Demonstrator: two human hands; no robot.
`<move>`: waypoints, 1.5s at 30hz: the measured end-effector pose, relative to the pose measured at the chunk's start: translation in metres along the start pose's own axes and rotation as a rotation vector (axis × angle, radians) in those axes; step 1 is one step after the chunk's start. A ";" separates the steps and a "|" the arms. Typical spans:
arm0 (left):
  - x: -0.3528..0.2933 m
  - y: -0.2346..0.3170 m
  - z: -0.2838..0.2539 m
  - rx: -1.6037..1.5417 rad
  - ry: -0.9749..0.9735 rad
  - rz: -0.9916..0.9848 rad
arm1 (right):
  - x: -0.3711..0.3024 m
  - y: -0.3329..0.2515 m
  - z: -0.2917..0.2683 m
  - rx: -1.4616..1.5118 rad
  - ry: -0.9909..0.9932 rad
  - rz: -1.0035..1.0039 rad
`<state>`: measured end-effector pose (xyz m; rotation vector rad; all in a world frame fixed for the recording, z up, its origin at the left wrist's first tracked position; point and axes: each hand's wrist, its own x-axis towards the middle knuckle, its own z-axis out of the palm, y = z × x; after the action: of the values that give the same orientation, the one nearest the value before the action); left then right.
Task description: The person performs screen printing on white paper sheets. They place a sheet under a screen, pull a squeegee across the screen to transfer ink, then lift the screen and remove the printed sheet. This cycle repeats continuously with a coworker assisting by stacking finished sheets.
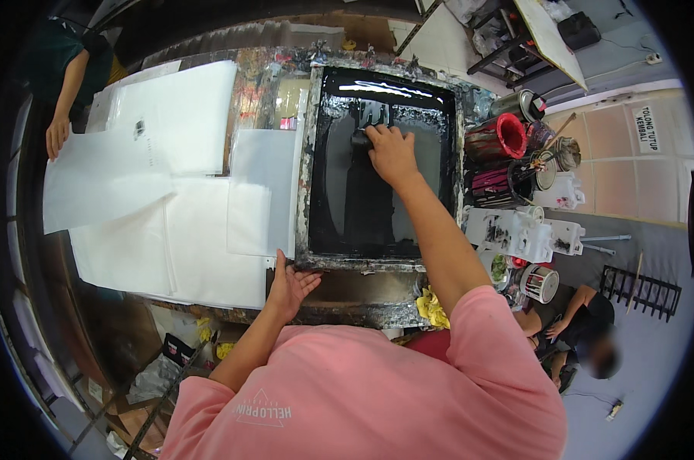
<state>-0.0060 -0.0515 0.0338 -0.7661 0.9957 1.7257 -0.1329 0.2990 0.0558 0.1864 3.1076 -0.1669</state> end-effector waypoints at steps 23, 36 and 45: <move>-0.048 0.033 0.001 1.977 0.786 0.801 | -0.101 -0.081 -0.264 -0.035 0.652 -0.068; -0.047 0.103 0.010 1.240 0.661 1.495 | -0.027 -0.066 -0.329 0.003 0.618 -0.064; -0.121 0.219 -0.097 1.211 0.879 1.653 | -0.054 -0.064 -0.305 0.021 0.641 -0.064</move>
<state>-0.1660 -0.2325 0.1502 0.4453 3.4106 1.2145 -0.0927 0.2627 0.3671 0.1665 3.7543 -0.1688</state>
